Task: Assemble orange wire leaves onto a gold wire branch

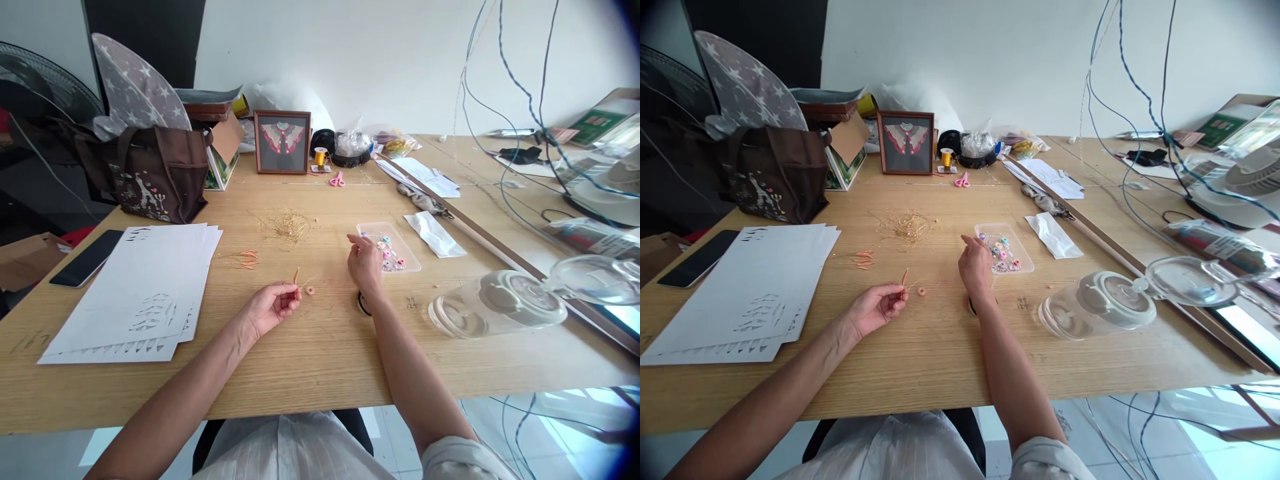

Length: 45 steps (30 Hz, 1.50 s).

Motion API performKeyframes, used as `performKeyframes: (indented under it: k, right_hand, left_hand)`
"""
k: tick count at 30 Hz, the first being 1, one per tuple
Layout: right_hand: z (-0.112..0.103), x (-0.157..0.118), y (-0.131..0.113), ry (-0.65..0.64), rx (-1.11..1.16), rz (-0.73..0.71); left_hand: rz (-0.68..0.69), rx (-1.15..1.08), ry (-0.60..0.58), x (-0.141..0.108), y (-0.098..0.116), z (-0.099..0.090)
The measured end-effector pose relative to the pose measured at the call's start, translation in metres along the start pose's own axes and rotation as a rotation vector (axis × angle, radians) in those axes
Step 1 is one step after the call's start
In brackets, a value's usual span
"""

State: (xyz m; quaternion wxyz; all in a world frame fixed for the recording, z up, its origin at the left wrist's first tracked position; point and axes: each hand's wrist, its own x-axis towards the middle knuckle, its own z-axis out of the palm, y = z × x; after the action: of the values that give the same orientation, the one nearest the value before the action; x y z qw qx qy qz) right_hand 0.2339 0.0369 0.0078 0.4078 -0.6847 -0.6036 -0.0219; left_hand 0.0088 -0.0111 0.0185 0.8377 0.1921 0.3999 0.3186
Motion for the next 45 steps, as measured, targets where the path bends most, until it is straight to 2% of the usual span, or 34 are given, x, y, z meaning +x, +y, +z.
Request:
performKeyframes:
  k: [4, 7, 9, 12, 13, 15, 18, 22, 26, 32, 38, 43, 45]
  right_hand:
    - [-0.009, 0.005, -0.002, 0.086, -0.02, -0.009]
    - [-0.011, 0.002, -0.017, 0.059, 0.17, 0.024]
    - [-0.009, -0.006, -0.033, -0.111, 0.43, 0.078]
    - [-0.001, -0.027, -0.058, -0.586, 0.807, 0.12]
    - [0.001, -0.033, -0.064, -0.711, 0.85, 0.119]
    - [0.004, -0.043, -0.073, -0.827, 0.833, 0.072]
    - [0.003, -0.048, -0.077, -0.797, 0.689, -0.049]
    - [0.0, -0.044, -0.078, -0.634, 0.492, -0.241]
    - [0.001, -0.042, -0.078, -0.515, 0.407, -0.316]
    - [0.003, -0.044, -0.076, -0.455, 0.348, -0.342]
    - [0.007, -0.049, -0.077, -0.421, 0.33, -0.323]
    - [0.008, -0.043, -0.071, -0.487, 0.419, -0.28]
    - [0.004, -0.035, -0.065, -0.495, 0.434, -0.216]
  left_hand:
    - [0.041, -0.025, 0.007, 0.001, 0.005, -0.004]
    - [0.058, -0.032, 0.033, 0.0, 0.007, -0.004]
    - [0.074, -0.026, 0.047, -0.001, 0.008, -0.004]
    - [0.117, -0.011, 0.058, -0.002, 0.011, -0.004]
    - [0.139, -0.003, 0.056, -0.002, 0.012, -0.004]
    - [0.186, 0.014, 0.049, -0.002, 0.015, -0.006]
    - [0.241, 0.03, 0.055, 0.0, 0.017, -0.01]
    - [0.244, 0.062, 0.071, 0.002, 0.017, -0.013]
    - [0.239, 0.101, 0.074, 0.002, 0.015, -0.012]
    - [0.252, 0.189, 0.061, 0.0, 0.011, -0.009]
    - [0.258, 0.177, 0.051, 0.001, 0.009, -0.009]
    - [0.316, 0.199, 0.077, 0.004, 0.011, -0.014]
    - [0.353, 0.215, 0.101, 0.006, 0.014, -0.017]
